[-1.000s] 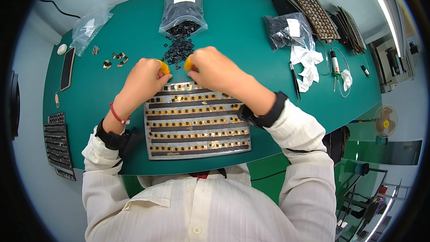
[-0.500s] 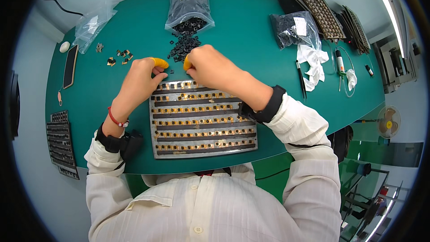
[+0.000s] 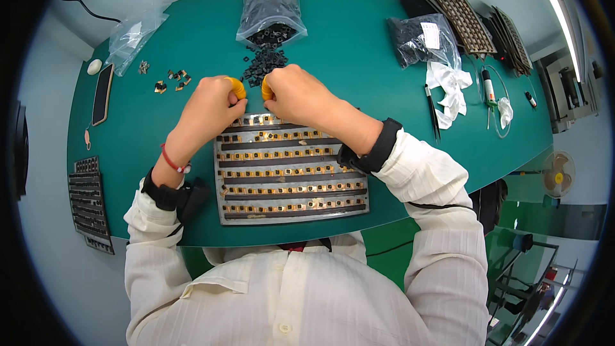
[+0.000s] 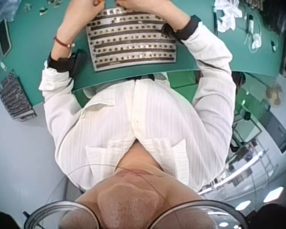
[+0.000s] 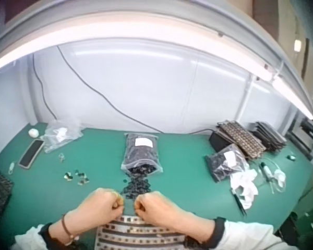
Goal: The person uses yellow finger cots to pick up small black components from a pile and places them into slots on a metal tray. The person adjusts their wrist strap and touches their face briefly during the process.
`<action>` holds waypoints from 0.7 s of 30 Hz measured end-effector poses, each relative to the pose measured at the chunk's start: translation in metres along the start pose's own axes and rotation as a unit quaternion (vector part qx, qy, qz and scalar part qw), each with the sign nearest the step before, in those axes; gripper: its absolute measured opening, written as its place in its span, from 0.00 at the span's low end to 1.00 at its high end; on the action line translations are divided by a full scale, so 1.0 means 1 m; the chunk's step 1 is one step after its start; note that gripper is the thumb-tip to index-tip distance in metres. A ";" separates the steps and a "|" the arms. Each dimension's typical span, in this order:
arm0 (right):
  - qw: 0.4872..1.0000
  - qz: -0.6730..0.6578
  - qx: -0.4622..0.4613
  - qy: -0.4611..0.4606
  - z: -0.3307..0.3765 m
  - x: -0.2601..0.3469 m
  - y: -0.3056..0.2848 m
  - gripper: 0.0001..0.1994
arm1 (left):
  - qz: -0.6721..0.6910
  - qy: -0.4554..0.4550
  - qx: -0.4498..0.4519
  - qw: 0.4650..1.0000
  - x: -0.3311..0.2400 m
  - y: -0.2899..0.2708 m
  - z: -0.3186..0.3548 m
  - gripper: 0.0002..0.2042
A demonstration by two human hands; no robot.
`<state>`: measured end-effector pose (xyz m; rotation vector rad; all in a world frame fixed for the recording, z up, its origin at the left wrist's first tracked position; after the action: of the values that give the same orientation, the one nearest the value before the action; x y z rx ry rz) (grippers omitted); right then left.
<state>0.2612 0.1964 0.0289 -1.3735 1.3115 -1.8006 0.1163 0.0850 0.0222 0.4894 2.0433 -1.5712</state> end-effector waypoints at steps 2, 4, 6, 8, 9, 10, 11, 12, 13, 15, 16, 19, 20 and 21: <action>1.000 -0.009 -0.004 -0.003 0.000 -0.001 -0.001 0.09 | 0.035 -0.015 0.018 0.999 -0.003 -0.012 0.007 0.07; 1.000 -0.019 -0.010 -0.009 0.003 0.000 -0.002 0.09 | 0.058 -0.017 0.044 0.997 -0.009 -0.016 0.017 0.07; 1.000 0.009 -0.016 -0.012 0.004 0.001 -0.005 0.09 | 0.061 -0.013 0.071 0.996 -0.013 -0.019 0.028 0.08; 0.999 0.024 -0.032 -0.016 0.009 0.004 -0.013 0.08 | 0.046 0.003 0.084 0.995 -0.022 -0.022 0.039 0.08; 0.999 0.024 -0.043 -0.019 0.014 0.006 -0.021 0.08 | 0.041 0.010 0.091 0.995 -0.024 -0.021 0.042 0.08; 0.998 0.025 -0.055 -0.021 0.021 0.008 -0.029 0.07 | 0.045 0.017 0.089 0.995 -0.025 -0.020 0.042 0.08; 0.997 0.022 -0.070 -0.021 0.030 0.008 -0.039 0.07 | 0.050 0.025 0.088 0.995 -0.027 -0.019 0.042 0.07; 0.996 0.017 -0.083 -0.026 0.038 0.009 -0.047 0.07 | 0.054 0.028 0.083 0.995 -0.027 -0.019 0.044 0.07; 0.995 0.012 -0.096 -0.030 0.047 0.009 -0.053 0.07 | 0.059 0.024 0.088 0.994 -0.028 -0.018 0.044 0.07; 0.996 0.010 -0.090 -0.003 0.065 0.005 -0.059 0.07 | 0.070 0.021 0.098 0.993 -0.031 -0.011 0.042 0.06; 0.996 0.010 -0.087 0.011 0.073 0.003 -0.061 0.07 | 0.063 0.027 0.099 0.993 -0.034 -0.007 0.041 0.06; 0.996 0.008 -0.079 0.052 0.097 -0.006 -0.056 0.07 | 0.043 0.037 0.098 0.994 -0.039 0.003 0.041 0.06; 0.995 0.008 -0.076 0.066 0.104 -0.007 -0.055 0.07 | 0.035 0.037 0.094 0.994 -0.038 0.007 0.042 0.07; 0.995 0.013 -0.072 0.072 0.110 -0.009 -0.054 0.08 | 0.028 0.036 0.089 0.995 -0.038 0.009 0.042 0.07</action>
<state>0.3736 0.1833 0.0759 -1.3145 1.5541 -1.8475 0.1596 0.0477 0.0297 0.6717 1.9333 -1.7336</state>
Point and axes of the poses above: each hand's wrist, its own z-axis away from the middle knuckle, its own y-axis out of the palm, x = y × z, the point moved 2 cm from there along -z, towards the middle knuckle, and after that the axes turned 9 degrees about z, right-handed, at the moved point
